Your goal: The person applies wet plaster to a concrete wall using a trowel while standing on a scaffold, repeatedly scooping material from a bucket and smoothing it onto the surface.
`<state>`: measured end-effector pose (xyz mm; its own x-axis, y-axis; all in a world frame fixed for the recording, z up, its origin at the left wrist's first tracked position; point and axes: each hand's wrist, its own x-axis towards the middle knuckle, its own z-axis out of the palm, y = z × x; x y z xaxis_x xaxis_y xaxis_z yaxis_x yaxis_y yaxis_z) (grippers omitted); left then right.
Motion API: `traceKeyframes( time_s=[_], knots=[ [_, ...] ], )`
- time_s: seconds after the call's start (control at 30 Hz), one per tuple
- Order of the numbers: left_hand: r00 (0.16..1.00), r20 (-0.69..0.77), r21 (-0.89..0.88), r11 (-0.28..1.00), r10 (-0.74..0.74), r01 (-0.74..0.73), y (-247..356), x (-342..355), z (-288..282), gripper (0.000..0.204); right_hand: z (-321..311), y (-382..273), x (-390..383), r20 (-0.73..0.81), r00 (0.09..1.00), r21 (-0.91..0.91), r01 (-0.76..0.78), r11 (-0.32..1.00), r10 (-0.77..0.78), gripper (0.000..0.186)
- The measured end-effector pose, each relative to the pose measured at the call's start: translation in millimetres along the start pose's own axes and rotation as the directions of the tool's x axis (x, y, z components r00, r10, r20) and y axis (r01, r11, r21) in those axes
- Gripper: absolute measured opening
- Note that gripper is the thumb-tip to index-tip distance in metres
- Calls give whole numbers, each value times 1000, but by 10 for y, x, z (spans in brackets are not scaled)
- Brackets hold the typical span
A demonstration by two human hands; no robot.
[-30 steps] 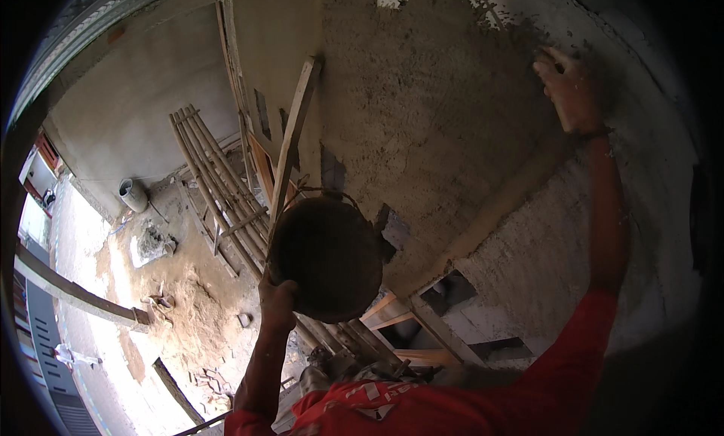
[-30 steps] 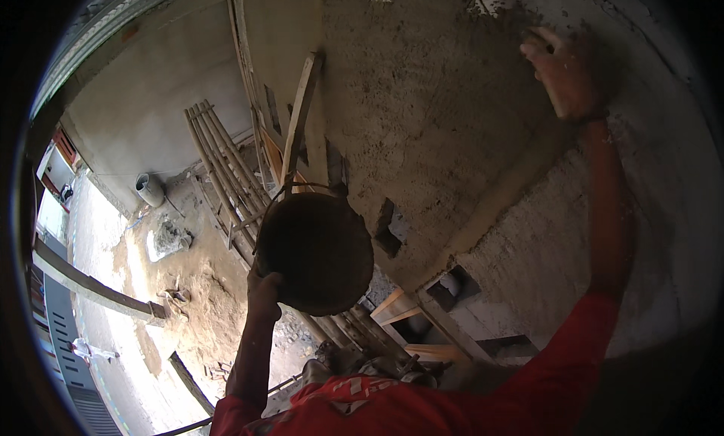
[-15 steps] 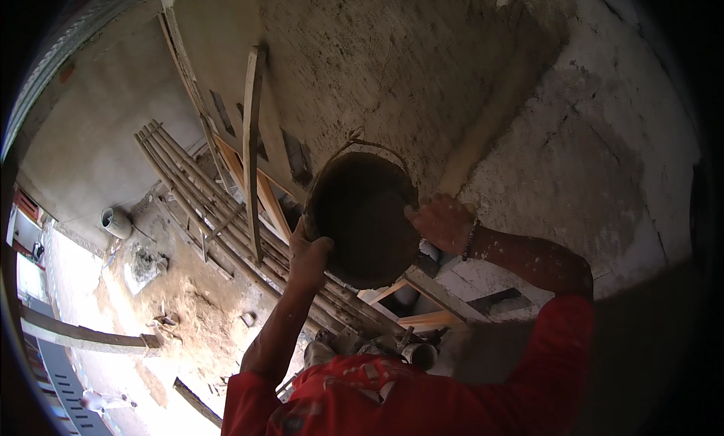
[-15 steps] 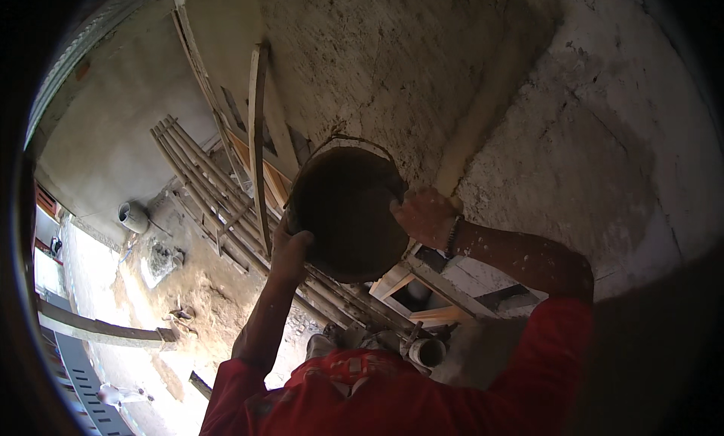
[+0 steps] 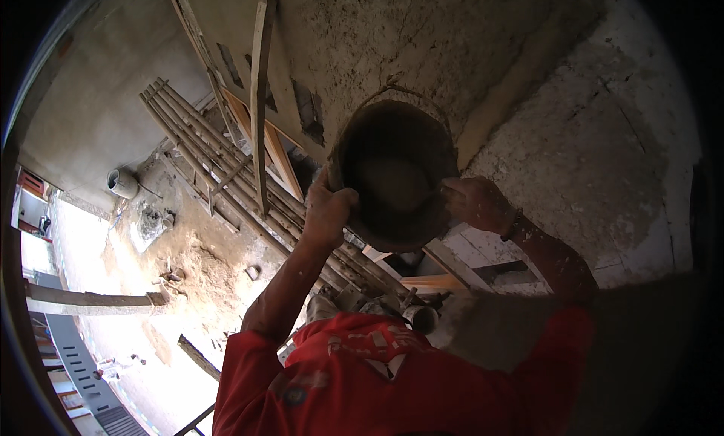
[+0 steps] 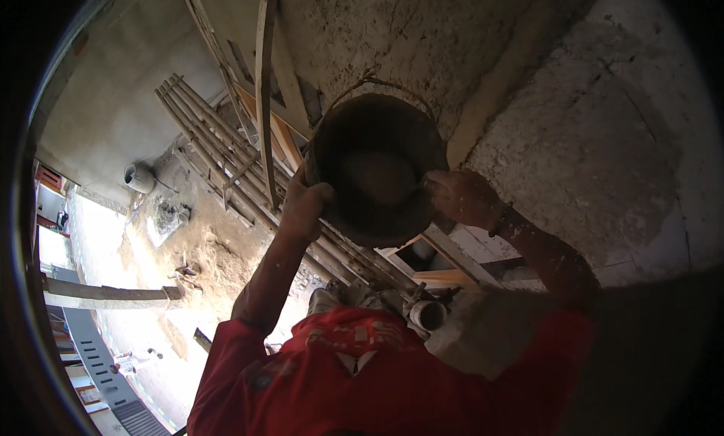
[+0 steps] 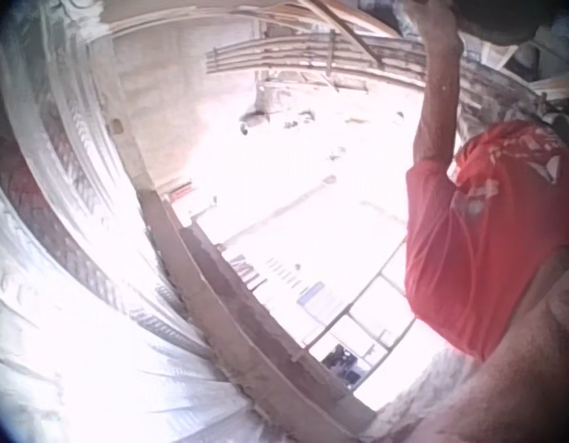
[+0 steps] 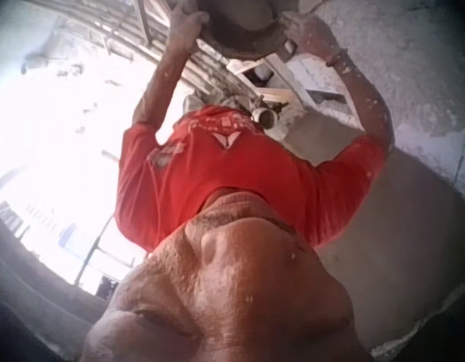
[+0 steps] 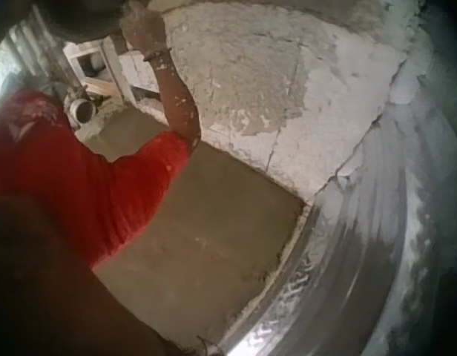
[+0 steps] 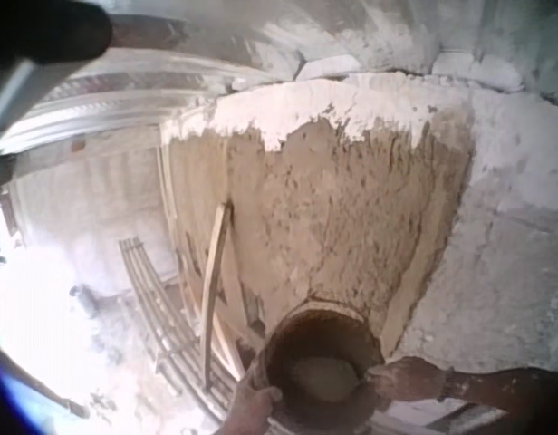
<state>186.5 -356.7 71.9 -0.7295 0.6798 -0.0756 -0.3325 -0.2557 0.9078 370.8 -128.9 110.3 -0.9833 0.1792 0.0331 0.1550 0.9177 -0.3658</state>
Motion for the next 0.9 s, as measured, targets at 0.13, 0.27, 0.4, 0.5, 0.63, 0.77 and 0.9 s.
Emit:
traceKeyframes(
  time_s=[0.13, 0.27, 0.4, 0.5, 0.63, 0.77, 0.9],
  knots=[
    [998, -68, -2, 1000, 12, -12, 58, -47, -24, 63, -220, 32, 47, 19, 999, 24, 46, 999, -47, 39],
    [991, -105, -41, 996, 78, -83, 68, -74, -179, 64, -808, -420, 210, -15, 997, 54, 71, 996, -70, 41],
    [988, -128, -44, 995, 85, -91, 121, -145, -266, 64, -1423, -770, 326, -3, 990, 6, 142, 990, -142, 43],
    [979, -165, -72, 989, 119, -132, 184, -227, -355, 63, -1855, -1057, 466, -48, 960, -35, 276, 961, -277, 48],
    [958, -242, -46, 984, 156, -172, 236, -351, -510, 63, -2274, -1384, 617, -39, 983, 200, 182, 963, -177, 54],
    [964, -226, -52, 987, 137, -153, 178, -411, -596, 61, -2565, -673, 1041, -186, 982, 317, 44, 948, 17, 54],
    [944, -292, -51, 983, 154, -176, 97, -394, -561, 59, -3302, 102, 830, -830, 557, -20, 12, 1000, -23, 61]
  ],
)
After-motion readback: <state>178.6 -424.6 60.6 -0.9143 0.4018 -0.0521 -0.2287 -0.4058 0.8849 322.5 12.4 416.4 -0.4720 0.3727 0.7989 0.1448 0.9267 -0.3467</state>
